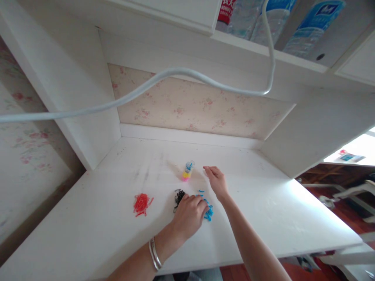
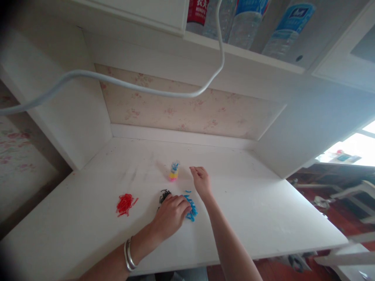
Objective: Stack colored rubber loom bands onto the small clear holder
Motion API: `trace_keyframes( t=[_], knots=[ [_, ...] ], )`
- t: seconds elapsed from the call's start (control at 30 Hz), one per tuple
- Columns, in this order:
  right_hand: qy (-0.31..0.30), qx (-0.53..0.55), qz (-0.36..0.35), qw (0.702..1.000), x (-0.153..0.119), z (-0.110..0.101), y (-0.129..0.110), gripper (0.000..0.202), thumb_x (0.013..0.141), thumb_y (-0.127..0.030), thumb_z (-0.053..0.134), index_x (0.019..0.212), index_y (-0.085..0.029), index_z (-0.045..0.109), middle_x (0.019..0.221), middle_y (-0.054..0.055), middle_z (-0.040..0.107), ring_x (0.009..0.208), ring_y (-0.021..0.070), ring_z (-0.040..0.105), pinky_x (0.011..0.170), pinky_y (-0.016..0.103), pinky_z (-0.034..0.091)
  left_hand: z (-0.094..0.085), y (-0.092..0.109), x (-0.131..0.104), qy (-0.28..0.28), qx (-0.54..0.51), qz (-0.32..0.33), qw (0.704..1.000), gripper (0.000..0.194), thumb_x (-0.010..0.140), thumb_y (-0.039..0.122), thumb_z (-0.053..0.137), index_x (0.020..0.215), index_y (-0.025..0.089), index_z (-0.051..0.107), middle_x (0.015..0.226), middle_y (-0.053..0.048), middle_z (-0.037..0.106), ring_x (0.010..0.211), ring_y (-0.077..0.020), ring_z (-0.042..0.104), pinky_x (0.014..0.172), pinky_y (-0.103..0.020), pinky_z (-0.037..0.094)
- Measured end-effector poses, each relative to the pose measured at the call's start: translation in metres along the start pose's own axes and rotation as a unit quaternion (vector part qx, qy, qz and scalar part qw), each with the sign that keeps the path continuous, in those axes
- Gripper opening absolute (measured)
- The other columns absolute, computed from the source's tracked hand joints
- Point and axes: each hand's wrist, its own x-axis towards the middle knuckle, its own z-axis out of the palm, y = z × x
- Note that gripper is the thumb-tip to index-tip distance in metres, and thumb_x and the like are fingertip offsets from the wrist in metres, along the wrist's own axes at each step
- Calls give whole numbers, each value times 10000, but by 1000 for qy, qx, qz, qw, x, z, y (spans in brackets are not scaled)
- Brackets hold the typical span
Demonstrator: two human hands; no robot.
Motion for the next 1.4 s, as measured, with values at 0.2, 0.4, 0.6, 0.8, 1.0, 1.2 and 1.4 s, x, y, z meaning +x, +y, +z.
trace_keyframes(
  t=[0.2, 0.4, 0.6, 0.8, 1.0, 1.2, 1.4],
  knots=[
    [-121, -15, -17, 992, -35, -9, 44, 220, 810, -350, 580, 875, -198, 727, 865, 56, 625, 713, 149, 547, 632, 272, 426, 3, -1, 3, 35, -1, -14, 999, 233, 955, 241, 380, 859, 204, 589, 829, -26, 613, 782, -168, 578, 746, -327, 419],
    [-157, -37, -56, 985, -35, -15, 48, 251, 753, -146, 519, 887, -191, 727, 900, 52, 586, 741, 131, 542, 643, 251, 428, -4, -8, 11, 99, -89, -76, 988, 176, 938, 251, 431, 934, 218, 604, 905, -31, 632, 851, -159, 590, 794, -297, 458],
    [-192, -79, -67, 976, -37, -18, 51, 318, 697, -84, 498, 871, -215, 729, 918, 30, 567, 712, 107, 529, 647, 239, 427, -20, -23, 33, 172, -173, -148, 958, 196, 919, 296, 460, 936, 199, 629, 947, -43, 641, 769, -125, 602, 689, -238, 491],
    [-191, -97, -86, 973, -37, -18, 50, 193, 744, -144, 544, 801, -217, 713, 920, 31, 564, 736, 120, 537, 684, 250, 441, -48, -42, 59, 216, -151, -159, 951, 206, 897, 330, 485, 933, 198, 639, 960, -46, 643, 868, -151, 609, 705, -244, 492],
    [-193, -108, -91, 971, -36, -19, 48, 143, 784, -172, 550, 784, -219, 685, 910, 22, 569, 781, 127, 545, 716, 250, 433, -62, -61, 78, 211, -59, -146, 965, 184, 881, 284, 492, 921, 198, 650, 949, -28, 639, 724, -122, 589, 693, -248, 485],
    [-190, -115, -100, 970, -37, -19, 48, 132, 780, -186, 568, 818, -225, 688, 921, 21, 573, 807, 131, 546, 740, 252, 431, -62, -63, 86, 185, -15, -158, 970, 170, 861, 261, 512, 900, 207, 668, 946, -12, 637, 632, -101, 554, 674, -248, 473],
    [-192, -110, -102, 970, -37, -19, 49, 153, 775, -168, 560, 834, -225, 688, 922, 20, 573, 798, 130, 544, 725, 249, 432, -60, -65, 85, 167, 0, -154, 974, 194, 863, 269, 505, 916, 207, 681, 949, -17, 642, 635, -103, 561, 672, -244, 471]
  ],
)
